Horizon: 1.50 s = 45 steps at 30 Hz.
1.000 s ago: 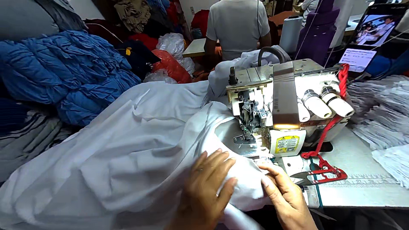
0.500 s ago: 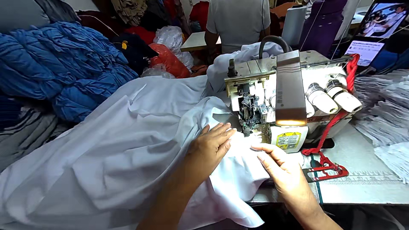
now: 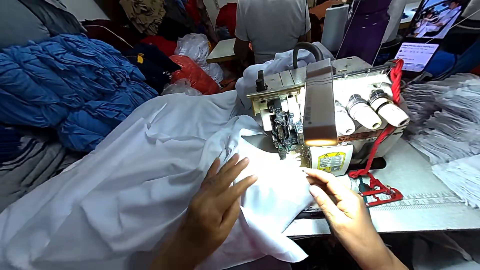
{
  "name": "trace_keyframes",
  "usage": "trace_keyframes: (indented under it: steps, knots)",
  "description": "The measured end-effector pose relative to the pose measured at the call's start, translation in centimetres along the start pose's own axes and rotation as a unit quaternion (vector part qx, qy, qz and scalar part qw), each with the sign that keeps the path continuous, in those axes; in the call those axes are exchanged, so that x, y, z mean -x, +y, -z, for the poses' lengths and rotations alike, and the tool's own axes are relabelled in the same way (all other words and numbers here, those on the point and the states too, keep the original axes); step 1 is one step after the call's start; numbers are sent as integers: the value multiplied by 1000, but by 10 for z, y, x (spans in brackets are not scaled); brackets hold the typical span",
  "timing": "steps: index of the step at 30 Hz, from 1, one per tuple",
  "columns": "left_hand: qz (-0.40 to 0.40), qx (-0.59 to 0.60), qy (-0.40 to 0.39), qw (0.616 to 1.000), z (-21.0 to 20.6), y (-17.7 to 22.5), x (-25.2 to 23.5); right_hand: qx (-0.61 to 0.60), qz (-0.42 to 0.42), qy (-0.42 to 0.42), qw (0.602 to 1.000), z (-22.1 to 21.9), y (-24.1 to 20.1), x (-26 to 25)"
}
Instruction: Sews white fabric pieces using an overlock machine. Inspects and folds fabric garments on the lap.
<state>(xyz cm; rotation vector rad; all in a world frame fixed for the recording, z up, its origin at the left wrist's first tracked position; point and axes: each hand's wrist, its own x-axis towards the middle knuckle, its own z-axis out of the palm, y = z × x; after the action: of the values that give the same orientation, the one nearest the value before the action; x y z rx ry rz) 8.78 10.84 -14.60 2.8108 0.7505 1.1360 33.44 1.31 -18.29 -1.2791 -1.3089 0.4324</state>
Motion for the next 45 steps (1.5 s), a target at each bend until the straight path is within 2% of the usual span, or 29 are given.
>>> trace_keyframes:
  steps: [3, 6, 10, 13, 15, 17, 20, 27, 32, 35, 40, 45]
  knots:
    - [-39, -71, -29, 996, 3, -4, 34, 35, 21, 35, 999, 16, 2, 2]
    - [-70, -111, -31, 991, -10, -2, 52, 13, 28, 48, 998, 24, -1, 1]
    - [-118, -42, -21, 992, -31, 20, 48, -43, 37, 16, 998, 16, -9, 4]
    - [-155, 22, -34, 987, -35, 34, 33, -81, 60, -64, 993, 11, -8, 13]
    - [-135, 72, -35, 988, -28, 39, 22, -103, 77, -143, 981, 12, -6, 21]
    - [-83, 121, -38, 988, -17, 43, 11, -136, 67, -218, 964, 13, -6, 30]
    - [7, 164, -46, 985, -6, 51, -3, -174, 28, -267, 947, 10, -9, 44]
    - [60, 139, -28, 988, -14, 54, -32, -211, -64, -146, 964, 15, -8, 44]
    - [110, 97, -1, 989, -28, 53, -49, -119, -100, -68, 985, 16, 0, 28]
    - [131, 65, 6, 989, -34, 49, -55, -27, -111, -83, 990, 12, 4, 13]
    - [163, 71, 3, 984, -37, 43, -63, 39, -182, -203, 961, 14, -1, -17]
    - [199, 60, -40, 977, -32, 36, -69, 43, -125, -187, 973, 11, 3, -7]
